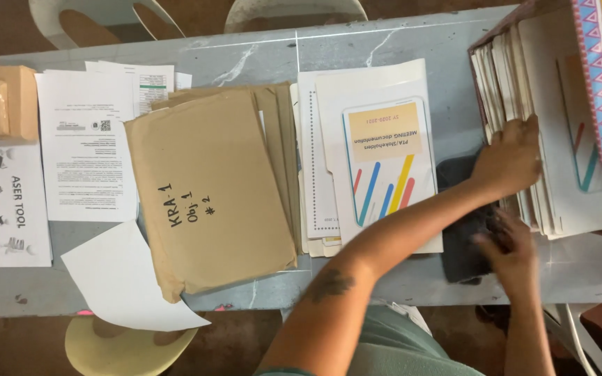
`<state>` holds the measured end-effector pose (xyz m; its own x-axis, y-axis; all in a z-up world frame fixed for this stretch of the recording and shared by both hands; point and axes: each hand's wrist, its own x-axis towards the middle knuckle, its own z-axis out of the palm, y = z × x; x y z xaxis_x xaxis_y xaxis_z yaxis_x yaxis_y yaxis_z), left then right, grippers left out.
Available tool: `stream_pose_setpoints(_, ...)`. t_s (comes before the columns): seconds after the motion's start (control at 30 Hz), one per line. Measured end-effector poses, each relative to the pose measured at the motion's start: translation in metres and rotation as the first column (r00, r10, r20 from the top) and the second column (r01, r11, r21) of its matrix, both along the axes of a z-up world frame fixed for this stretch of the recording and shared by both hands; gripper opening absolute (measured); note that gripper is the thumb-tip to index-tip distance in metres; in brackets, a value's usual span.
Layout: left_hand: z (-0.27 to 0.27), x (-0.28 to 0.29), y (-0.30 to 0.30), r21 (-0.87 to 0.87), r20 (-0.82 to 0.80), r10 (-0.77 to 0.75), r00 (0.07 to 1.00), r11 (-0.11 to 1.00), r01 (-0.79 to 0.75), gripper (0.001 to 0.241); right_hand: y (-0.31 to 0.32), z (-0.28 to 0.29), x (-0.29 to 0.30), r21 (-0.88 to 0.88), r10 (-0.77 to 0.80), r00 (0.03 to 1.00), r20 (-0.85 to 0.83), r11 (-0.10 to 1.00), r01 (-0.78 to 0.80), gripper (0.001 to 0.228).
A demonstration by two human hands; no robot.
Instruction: Wiping down paper folders with a cloth and organizing them into a storage box.
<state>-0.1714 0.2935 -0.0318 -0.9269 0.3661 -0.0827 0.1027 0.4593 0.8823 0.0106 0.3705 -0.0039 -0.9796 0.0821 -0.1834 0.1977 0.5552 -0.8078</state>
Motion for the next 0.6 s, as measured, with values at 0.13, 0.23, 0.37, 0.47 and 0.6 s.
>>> stream_pose_setpoints(0.13, -0.007, 0.032, -0.079, -0.098, -0.113, 0.005, 0.994, 0.995, -0.017, 0.086, 0.001, -0.05, 0.003, 0.666, 0.279, 0.954, 0.11, 0.692, -0.279, 0.077)
stream_pose_setpoints(0.23, 0.015, 0.072, -0.163, -0.16, -0.408, 0.122, 0.905, 0.966, -0.202, 0.074, -0.009, -0.012, -0.019, 0.308, 0.139, 0.985, -0.098, 0.946, -0.102, 0.065)
stream_pose_setpoints(0.37, 0.007, 0.143, -0.247, -0.218, -0.085, 0.404, 0.911, 0.884, -0.413, 0.073, -0.041, 0.025, -0.028, 0.295, 0.292, 0.923, -0.251, 0.931, -0.215, 0.056)
stream_pose_setpoints(0.47, -0.037, 0.184, -0.263, -0.452, -0.373, 0.29, 0.881, 0.773, -0.446, 0.085, -0.091, -0.008, -0.027, 0.474, 0.572, 0.796, -0.199, 0.767, -0.433, 0.062)
stream_pose_setpoints(0.6, -0.074, 0.198, -0.267, -0.499, -0.4, 0.242, 0.884, 0.752, -0.432, 0.084, -0.156, -0.061, -0.056, 0.707, 0.796, 0.598, -0.097, 0.477, -0.521, 0.076)
